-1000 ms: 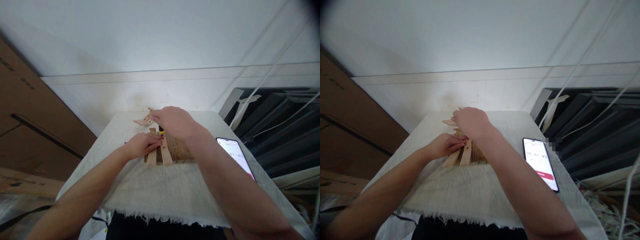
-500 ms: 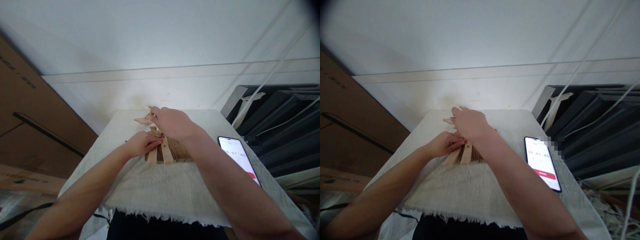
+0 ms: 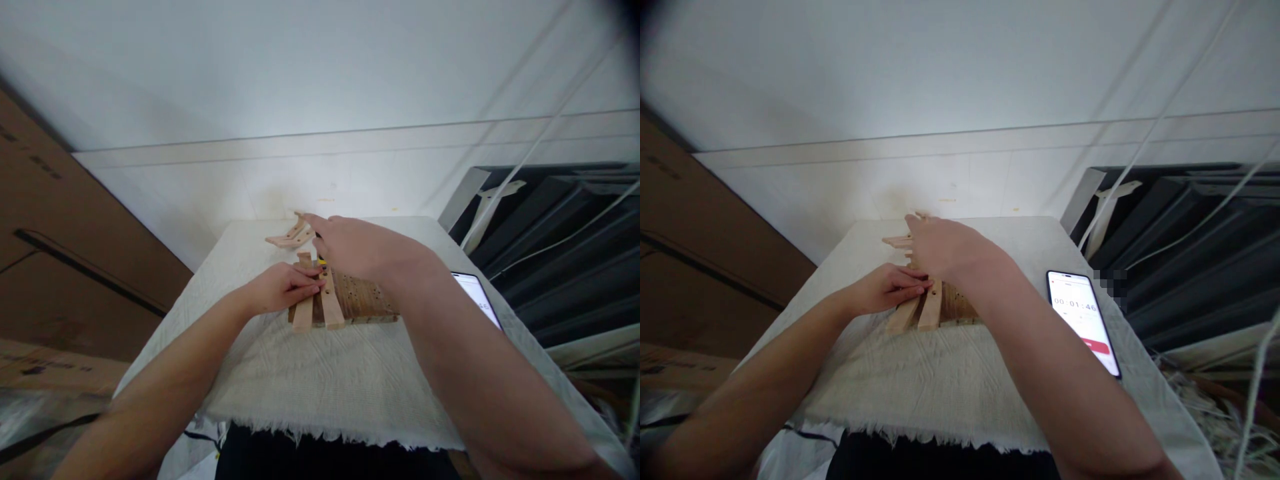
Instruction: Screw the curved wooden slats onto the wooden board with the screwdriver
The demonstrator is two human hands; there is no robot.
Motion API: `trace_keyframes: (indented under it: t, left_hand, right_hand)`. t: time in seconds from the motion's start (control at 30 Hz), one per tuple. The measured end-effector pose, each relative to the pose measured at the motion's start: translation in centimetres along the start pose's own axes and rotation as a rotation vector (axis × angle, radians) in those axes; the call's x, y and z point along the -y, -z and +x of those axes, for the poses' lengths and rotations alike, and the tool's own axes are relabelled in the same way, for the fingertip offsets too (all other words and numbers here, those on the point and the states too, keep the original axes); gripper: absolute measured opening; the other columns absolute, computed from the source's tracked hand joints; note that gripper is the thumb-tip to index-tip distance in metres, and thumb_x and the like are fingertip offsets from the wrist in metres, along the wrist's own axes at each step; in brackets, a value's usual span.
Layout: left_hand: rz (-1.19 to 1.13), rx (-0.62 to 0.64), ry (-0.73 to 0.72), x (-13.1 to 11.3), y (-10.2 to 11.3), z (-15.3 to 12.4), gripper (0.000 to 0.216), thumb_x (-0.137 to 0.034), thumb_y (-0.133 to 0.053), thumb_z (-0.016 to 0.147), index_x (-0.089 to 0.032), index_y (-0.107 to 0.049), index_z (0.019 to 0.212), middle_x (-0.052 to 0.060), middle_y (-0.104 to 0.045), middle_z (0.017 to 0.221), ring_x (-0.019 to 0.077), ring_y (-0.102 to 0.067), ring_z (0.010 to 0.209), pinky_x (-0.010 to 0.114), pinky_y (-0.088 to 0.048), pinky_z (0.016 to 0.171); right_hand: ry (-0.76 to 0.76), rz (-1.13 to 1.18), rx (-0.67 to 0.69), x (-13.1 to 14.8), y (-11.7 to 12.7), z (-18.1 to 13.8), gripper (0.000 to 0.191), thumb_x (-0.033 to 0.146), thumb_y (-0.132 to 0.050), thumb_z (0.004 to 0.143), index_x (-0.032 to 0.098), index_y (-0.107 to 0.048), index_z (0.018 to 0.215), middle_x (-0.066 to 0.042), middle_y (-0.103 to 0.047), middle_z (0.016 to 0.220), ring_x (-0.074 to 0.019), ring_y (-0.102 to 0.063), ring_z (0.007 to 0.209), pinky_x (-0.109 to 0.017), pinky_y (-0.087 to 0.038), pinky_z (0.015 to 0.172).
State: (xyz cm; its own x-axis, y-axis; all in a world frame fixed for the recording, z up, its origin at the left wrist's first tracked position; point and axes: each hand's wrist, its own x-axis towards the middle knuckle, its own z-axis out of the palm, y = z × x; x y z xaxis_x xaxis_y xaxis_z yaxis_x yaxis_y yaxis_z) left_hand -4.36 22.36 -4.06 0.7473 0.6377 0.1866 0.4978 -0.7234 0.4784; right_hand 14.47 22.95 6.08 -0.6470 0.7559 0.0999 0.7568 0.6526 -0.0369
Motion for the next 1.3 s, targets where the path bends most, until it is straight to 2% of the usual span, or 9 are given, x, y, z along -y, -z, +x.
trace_keyframes:
  t: [0.13, 0.2, 0.4, 0.5, 0.63, 0.73, 0.97, 1.17, 1.3]
  left_hand:
    - [0.021, -0.02, -0.028, 0.1, -0.2, 0.0, 0.026, -0.027, -0.049, 0.094, -0.022, -0.071, 0.107, 0.006, -0.068, 0.119, 0.019, -0.058, 0.121, 0.031, -0.051, 0.098]
    - [0.017, -0.025, -0.03, 0.1, -0.2, 0.1, 0.027, -0.027, -0.049, 0.094, -0.023, -0.072, 0.106, 0.006, -0.068, 0.118, 0.019, -0.058, 0.121, 0.031, -0.05, 0.098]
    - [0.018, -0.014, -0.025, -0.1, 0.0, 0.1, 0.028, -0.027, -0.047, 0.094, -0.02, -0.073, 0.103, 0.008, -0.07, 0.114, 0.0198, -0.058, 0.121, 0.031, -0.05, 0.098]
    - [0.014, -0.014, -0.022, 0.0, -0.1, 0.1, 0.028, -0.028, -0.047, 0.094, -0.02, -0.072, 0.106, 0.008, -0.069, 0.117, 0.0199, -0.056, 0.123, 0.032, -0.05, 0.099]
    - [0.019, -0.007, -0.007, 0.1, -0.2, 0.0, 0.029, -0.029, -0.047, 0.094, -0.021, -0.07, 0.111, 0.008, -0.067, 0.12, 0.0194, -0.056, 0.123, 0.03, -0.051, 0.098]
    - [0.018, -0.018, -0.017, 0.1, -0.2, 0.0, 0.028, -0.028, -0.048, 0.094, -0.021, -0.071, 0.109, 0.008, -0.069, 0.117, 0.0193, -0.057, 0.122, 0.03, -0.051, 0.098]
    - [0.024, -0.007, -0.035, 0.2, -0.1, 0.0, 0.028, -0.026, -0.048, 0.094, -0.019, -0.07, 0.11, 0.009, -0.067, 0.12, 0.0199, -0.056, 0.122, 0.031, -0.051, 0.098]
    - [0.023, -0.007, -0.022, 0.2, -0.1, 0.0, 0.028, -0.025, -0.048, 0.093, -0.02, -0.07, 0.112, 0.009, -0.067, 0.12, 0.0208, -0.056, 0.122, 0.031, -0.052, 0.096]
    - [0.026, -0.011, -0.012, 0.0, 0.0, 0.0, 0.028, -0.026, -0.049, 0.093, -0.02, -0.07, 0.111, 0.009, -0.066, 0.121, 0.0213, -0.056, 0.123, 0.031, -0.053, 0.095]
  right_hand:
    - [-0.204, -0.066, -0.037, 0.3, 0.5, -0.2, 0.037, 0.043, -0.049, 0.09, 0.015, -0.072, 0.098, -0.017, -0.072, 0.094, -0.0275, -0.066, 0.089, -0.032, -0.046, 0.07]
    - [-0.246, -0.077, -0.109, 0.5, 0.0, 0.3, 0.043, 0.05, -0.047, 0.09, 0.016, -0.072, 0.099, -0.017, -0.071, 0.093, -0.0276, -0.066, 0.09, -0.033, -0.046, 0.07]
    - [-0.03, 0.032, -0.046, 0.1, -0.8, 0.6, 0.038, 0.03, -0.043, 0.094, 0.019, -0.057, 0.128, -0.014, -0.07, 0.108, -0.0225, -0.066, 0.093, -0.028, -0.045, 0.071]
    - [-0.003, 0.048, 0.02, -0.5, 0.3, -0.3, 0.034, 0.025, -0.043, 0.092, 0.016, -0.063, 0.119, -0.014, -0.07, 0.11, -0.0217, -0.065, 0.093, -0.028, -0.045, 0.074]
    - [-0.237, -0.067, -0.085, -0.3, 0.9, -0.4, 0.04, 0.046, -0.048, 0.089, 0.016, -0.073, 0.095, -0.017, -0.072, 0.095, -0.028, -0.066, 0.087, -0.033, -0.046, 0.069]
    - [-0.328, -0.076, -0.14, 0.2, 0.4, 0.2, 0.043, 0.048, -0.044, 0.09, 0.017, -0.073, 0.093, -0.017, -0.071, 0.093, -0.0278, -0.066, 0.086, -0.033, -0.045, 0.067]
    - [0.003, -0.03, 0.003, -0.9, 0.4, 0.0, 0.03, 0.023, -0.046, 0.09, 0.016, -0.067, 0.109, -0.013, -0.072, 0.097, -0.0211, -0.066, 0.083, -0.029, -0.043, 0.069]
    - [-0.285, -0.067, -0.145, -1.0, -0.2, 0.4, 0.049, 0.053, -0.042, 0.091, 0.015, -0.072, 0.096, -0.017, -0.071, 0.089, -0.0272, -0.066, 0.085, -0.034, -0.046, 0.067]
    - [-0.088, 0.04, -0.117, -0.4, -0.8, 0.8, 0.038, 0.034, -0.035, 0.096, 0.017, -0.064, 0.115, -0.013, -0.071, 0.099, -0.0242, -0.066, 0.09, -0.032, -0.046, 0.071]
